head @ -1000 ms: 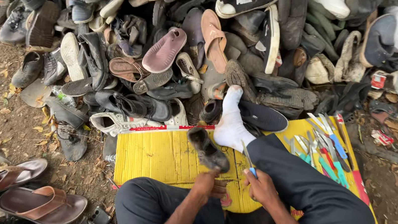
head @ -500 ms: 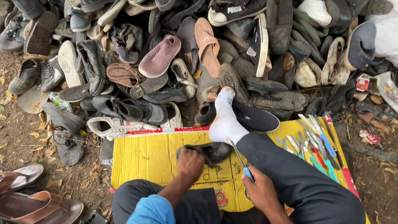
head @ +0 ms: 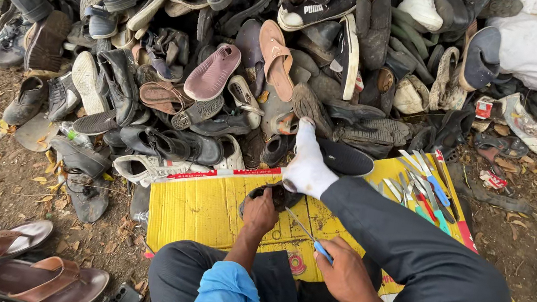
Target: The person sits on the ground and uses a knife to scrape and clean the soles of several shoes. They pick up different shoes from a large pile, scrape the soles, and place them back down.
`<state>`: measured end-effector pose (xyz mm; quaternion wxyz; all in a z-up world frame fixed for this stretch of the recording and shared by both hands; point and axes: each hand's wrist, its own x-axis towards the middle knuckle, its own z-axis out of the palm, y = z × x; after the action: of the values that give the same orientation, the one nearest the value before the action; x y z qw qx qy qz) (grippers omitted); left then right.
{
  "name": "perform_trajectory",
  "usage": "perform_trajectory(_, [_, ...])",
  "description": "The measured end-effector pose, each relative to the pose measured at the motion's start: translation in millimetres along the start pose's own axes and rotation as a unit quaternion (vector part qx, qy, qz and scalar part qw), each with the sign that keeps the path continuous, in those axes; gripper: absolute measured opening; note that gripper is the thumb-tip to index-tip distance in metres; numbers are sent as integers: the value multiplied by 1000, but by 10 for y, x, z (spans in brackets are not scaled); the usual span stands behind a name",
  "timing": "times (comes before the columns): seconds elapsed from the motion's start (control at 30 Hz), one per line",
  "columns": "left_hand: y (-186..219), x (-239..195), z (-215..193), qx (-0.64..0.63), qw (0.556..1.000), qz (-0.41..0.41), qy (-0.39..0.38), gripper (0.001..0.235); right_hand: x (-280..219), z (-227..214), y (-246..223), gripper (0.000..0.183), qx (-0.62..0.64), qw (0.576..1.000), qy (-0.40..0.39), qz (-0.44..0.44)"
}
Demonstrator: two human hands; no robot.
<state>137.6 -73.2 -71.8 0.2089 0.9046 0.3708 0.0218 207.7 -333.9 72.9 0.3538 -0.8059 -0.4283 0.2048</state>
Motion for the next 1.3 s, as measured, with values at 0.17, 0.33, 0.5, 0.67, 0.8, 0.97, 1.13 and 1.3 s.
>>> perform_trajectory(0.17, [-145, 5, 8, -101, 989, 83, 73, 28, 227, 447, 460, 25, -74, 995, -29, 64])
perform_trajectory(0.33, [-107, -94, 7, -92, 986, 104, 88, 19, 771, 905, 614, 25, -156, 986, 5, 66])
perform_trajectory(0.5, [-41, -195, -51, -81, 987, 106, 91, 25, 1030, 1233, 575, 24, -177, 980, 35, 83])
perform_trajectory(0.67, [87, -60, -128, -11, 999, 16, -39, 91, 875, 1141, 539, 24, -102, 988, 86, 71])
perform_trajectory(0.8, [111, 38, -296, -31, 993, -37, -108, 109, 698, 1093, 485, 25, -113, 987, 39, 108])
perform_trajectory(0.97, [76, -59, -280, -86, 996, -11, -18, 107, 1032, 1124, 486, 25, -130, 987, 24, 95])
perform_trajectory(1.13, [131, -179, -333, -133, 990, -42, -2, 88, 1308, 1329, 505, 22, -134, 988, 8, 73])
perform_trajectory(1.3, [180, -218, -368, -155, 986, -45, 48, 78, 1245, 1292, 444, 22, -143, 988, 32, 42])
